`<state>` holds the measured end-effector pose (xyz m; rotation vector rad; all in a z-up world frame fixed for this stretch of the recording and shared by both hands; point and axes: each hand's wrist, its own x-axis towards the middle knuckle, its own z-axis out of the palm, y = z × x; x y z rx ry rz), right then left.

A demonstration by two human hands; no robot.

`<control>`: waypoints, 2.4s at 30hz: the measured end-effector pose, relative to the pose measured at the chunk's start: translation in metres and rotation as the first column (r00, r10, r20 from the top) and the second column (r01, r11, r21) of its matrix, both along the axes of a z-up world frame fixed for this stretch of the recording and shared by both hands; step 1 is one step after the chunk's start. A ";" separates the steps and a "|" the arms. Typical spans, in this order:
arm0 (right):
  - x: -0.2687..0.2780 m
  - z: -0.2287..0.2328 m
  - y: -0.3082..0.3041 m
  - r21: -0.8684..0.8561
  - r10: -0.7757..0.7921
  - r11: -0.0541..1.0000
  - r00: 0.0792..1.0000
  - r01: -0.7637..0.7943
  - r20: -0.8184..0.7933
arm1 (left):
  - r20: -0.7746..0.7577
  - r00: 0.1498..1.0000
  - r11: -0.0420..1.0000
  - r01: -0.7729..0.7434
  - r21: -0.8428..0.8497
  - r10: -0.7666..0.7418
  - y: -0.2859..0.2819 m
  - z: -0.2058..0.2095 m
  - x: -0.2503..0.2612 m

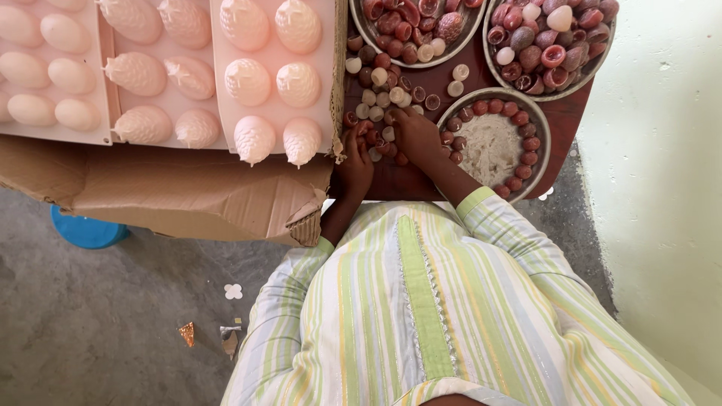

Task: The person places a pink egg tray into a cardboard box and then arranges small reddish-brown decorative items into a circular pattern on a metal tray. The person handles the items one at a time and adjusts their positions on the tray.

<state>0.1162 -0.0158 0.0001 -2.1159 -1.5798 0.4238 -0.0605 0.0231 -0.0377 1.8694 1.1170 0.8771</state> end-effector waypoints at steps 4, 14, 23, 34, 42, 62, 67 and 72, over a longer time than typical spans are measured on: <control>-0.010 -0.001 0.016 -0.020 0.092 0.995 0.992 -0.094 -0.085 | -0.155 0.988 0.993 0.015 0.120 0.004 -0.003 0.003 -0.005; -0.034 -0.019 0.076 -0.299 0.212 0.922 0.967 -0.245 -0.137 | -0.227 0.954 0.969 0.154 -0.194 -0.197 -0.023 -0.033 -0.032; -0.006 -0.004 0.052 -0.054 -0.117 0.991 0.624 0.120 -0.773 | -0.097 0.994 0.998 0.056 -0.018 -0.058 -0.022 -0.054 -0.036; 0.010 0.004 -0.029 -0.515 -0.534 0.822 0.017 0.246 -0.845 | -0.833 0.544 0.868 0.361 0.340 0.099 0.008 -0.001 -0.004; 0.004 -0.012 -0.031 -0.456 -0.493 0.862 0.156 0.222 -0.856 | -0.862 0.506 0.900 0.354 0.254 0.044 0.007 -0.015 -0.003; -0.020 -0.003 0.024 -0.245 0.184 0.954 0.983 -0.176 0.011 | -0.664 0.743 0.870 0.379 0.315 -0.084 0.011 -0.007 -0.004; -0.023 -0.012 0.030 -0.305 0.280 0.924 0.952 -0.232 0.124 | -0.367 0.923 0.959 0.198 0.205 -0.112 0.002 -0.019 -0.015; -0.022 -0.017 0.028 -0.331 0.315 0.907 0.941 -0.260 0.124 | 0.356 0.933 0.726 0.205 -0.656 0.058 -0.007 -0.052 -0.013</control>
